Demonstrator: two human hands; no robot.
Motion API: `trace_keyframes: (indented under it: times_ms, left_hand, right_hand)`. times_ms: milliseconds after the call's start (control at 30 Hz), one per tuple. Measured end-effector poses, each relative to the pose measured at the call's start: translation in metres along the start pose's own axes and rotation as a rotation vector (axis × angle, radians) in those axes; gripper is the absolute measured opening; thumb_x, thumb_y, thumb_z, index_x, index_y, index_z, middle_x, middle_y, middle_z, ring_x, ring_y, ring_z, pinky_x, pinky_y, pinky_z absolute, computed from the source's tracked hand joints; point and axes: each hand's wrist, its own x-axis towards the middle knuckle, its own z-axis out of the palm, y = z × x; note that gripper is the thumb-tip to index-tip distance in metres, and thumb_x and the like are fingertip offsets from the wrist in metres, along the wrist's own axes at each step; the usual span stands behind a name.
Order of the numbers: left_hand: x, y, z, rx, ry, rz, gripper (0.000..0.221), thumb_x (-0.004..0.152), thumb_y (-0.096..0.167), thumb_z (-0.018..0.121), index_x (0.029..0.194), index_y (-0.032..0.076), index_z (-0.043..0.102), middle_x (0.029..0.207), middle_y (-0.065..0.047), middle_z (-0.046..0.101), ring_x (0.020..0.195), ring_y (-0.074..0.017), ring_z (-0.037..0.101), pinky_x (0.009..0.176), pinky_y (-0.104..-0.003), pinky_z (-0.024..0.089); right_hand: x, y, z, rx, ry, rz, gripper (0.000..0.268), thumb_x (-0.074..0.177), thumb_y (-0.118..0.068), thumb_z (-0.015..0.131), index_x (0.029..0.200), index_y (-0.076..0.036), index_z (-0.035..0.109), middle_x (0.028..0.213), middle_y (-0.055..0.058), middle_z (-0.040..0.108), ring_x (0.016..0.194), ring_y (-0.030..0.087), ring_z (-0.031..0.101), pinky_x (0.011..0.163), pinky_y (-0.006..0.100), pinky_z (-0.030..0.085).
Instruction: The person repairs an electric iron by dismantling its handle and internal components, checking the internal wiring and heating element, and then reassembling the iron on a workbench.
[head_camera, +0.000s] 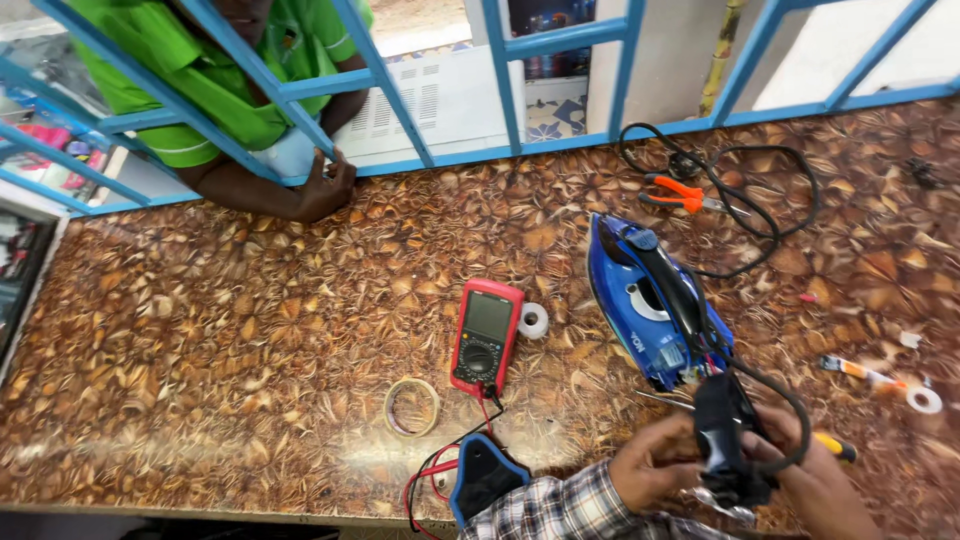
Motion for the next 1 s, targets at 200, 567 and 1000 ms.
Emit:
trace_keyframes:
  times_ms: [200,567,1000]
  left_hand:
    - [0.003,0.002,-0.01,0.122,0.192,-0.042,0.033,0.099,0.003,0.06,0.132,0.004,0.065,0.129,-0.012,0.07,0.108,-0.0214,0.07,0.083,-0.033,0.064]
    - [0.026,0.084,0.03,0.724,0.473,0.197,0.029,0.1,0.026,0.051,0.113,0.008,0.069,0.107,-0.01,0.07,0.101,-0.0224,0.069,0.089,-0.037,0.06]
    - [0.125,0.12,0.022,1.558,0.447,-0.004,0.034,0.091,0.034,0.081,0.089,0.01,0.057,0.09,-0.007,0.058,0.081,-0.0252,0.056,0.072,-0.041,0.05]
  right_hand:
    - [-0.017,-0.017,-0.006,0.49,0.176,-0.071,0.033,0.095,-0.01,0.067,0.126,-0.003,0.064,0.081,0.011,0.06,0.07,0.018,0.051,0.058,0.031,0.035]
    - [-0.052,-0.063,0.005,0.162,0.115,-0.091,0.034,0.09,-0.025,0.068,0.117,-0.006,0.078,0.088,0.008,0.064,0.068,0.019,0.061,0.057,0.031,0.057]
    - [-0.047,-0.059,0.01,0.13,0.137,-0.049,0.038,0.09,-0.027,0.07,0.121,-0.007,0.077,0.095,0.008,0.066,0.079,0.019,0.061,0.065,0.032,0.056]
